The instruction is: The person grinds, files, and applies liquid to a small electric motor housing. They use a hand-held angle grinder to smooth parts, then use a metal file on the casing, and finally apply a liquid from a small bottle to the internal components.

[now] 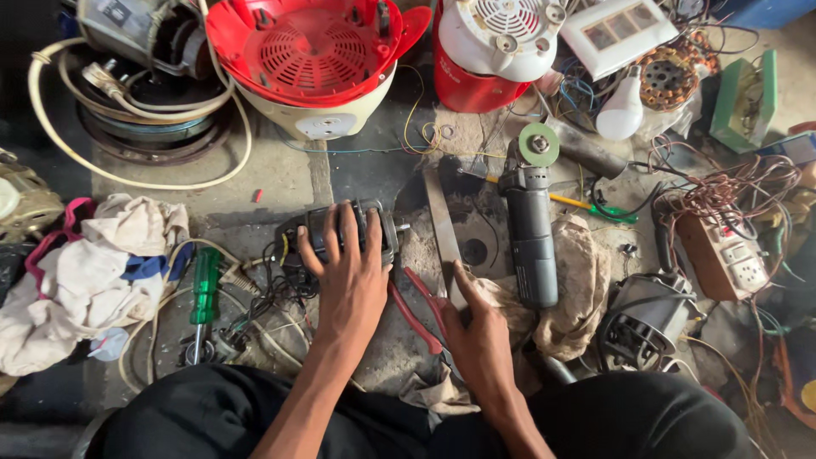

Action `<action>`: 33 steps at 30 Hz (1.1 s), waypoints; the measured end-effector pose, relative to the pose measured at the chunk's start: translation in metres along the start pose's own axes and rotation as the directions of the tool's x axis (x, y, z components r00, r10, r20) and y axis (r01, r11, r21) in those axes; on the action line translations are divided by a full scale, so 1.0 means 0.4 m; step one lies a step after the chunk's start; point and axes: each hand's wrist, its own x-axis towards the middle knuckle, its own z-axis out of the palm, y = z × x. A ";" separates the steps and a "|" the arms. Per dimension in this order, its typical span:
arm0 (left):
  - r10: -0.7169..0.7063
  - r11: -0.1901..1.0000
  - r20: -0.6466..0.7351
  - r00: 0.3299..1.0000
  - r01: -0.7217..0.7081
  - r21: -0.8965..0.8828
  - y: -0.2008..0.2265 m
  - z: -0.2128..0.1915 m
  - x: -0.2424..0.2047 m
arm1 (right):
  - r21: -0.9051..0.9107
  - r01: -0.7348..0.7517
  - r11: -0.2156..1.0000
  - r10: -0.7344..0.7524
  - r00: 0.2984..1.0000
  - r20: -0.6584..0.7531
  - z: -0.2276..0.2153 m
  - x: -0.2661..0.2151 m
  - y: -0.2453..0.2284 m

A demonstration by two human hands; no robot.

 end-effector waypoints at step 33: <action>-0.094 0.990 0.044 0.995 0.098 -0.104 0.009 0.014 0.015 | -0.155 -0.157 0.975 0.188 0.960 0.206 0.014 0.044 -0.049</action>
